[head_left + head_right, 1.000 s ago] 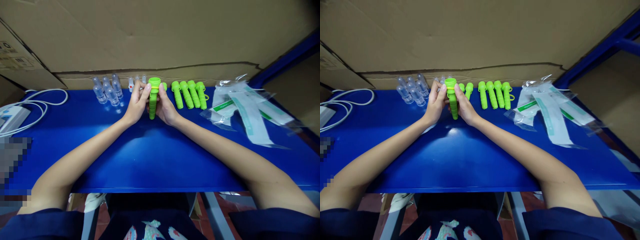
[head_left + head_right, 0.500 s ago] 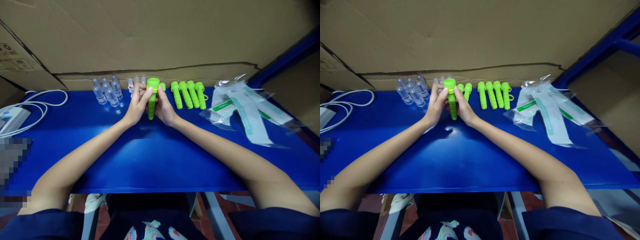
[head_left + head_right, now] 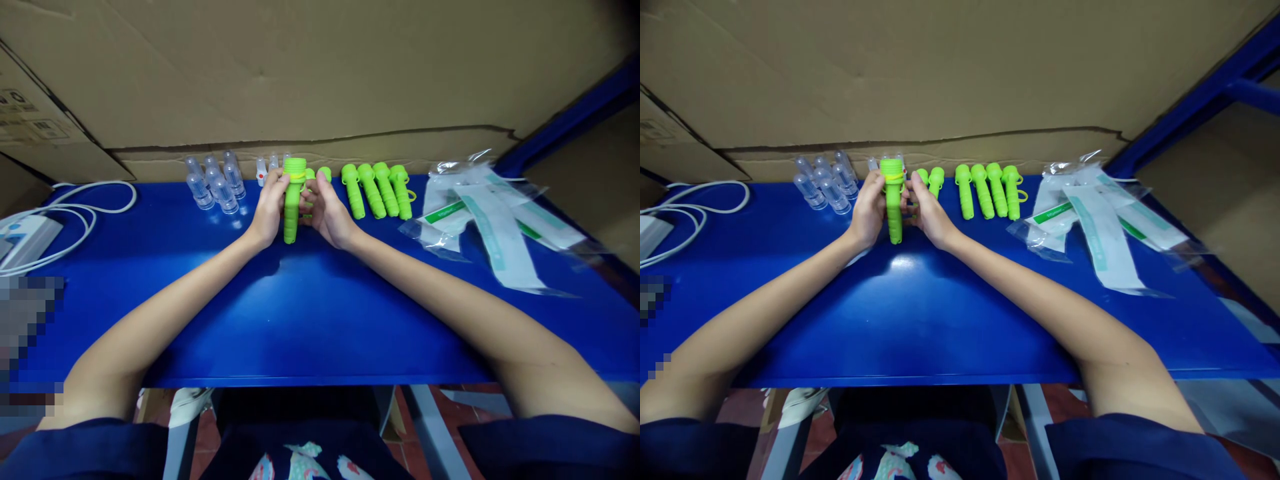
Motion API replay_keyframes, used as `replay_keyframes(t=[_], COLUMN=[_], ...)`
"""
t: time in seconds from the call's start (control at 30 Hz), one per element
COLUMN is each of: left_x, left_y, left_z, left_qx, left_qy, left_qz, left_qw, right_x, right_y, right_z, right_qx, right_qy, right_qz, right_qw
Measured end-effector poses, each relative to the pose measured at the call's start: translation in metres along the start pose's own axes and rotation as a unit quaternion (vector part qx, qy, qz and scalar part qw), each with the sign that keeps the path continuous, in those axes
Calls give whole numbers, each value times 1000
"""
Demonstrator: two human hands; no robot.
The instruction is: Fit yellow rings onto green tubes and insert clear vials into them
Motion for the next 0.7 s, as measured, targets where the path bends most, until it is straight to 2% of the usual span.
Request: replay_keyframes(t=[0.2, 0.37, 0.7], left_x=[-7, -10, -11], left_y=[5, 7, 10], left_z=[-8, -14, -9], left_qx=[44, 35, -114], left_qy=[6, -1, -108], left_qz=[25, 12, 10], left_qw=[999, 999, 988], right_x=[1, -2, -1], right_y=[-2, 2, -2], right_z=[5, 5, 0], right_qx=[-27, -33, -43], right_qy=[3, -5, 9], right_qz=[-5, 29, 43], right_qw=[1000, 999, 998])
Point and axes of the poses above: each hand's wrist, its own x-axis towards the middle knuckle, its own y-axis out of the palm, z = x × y, the point moved 5 cm from there along x, towards the middle knuckle, and after that the axes turned 9 degrees about x, right-handed, at the moved point
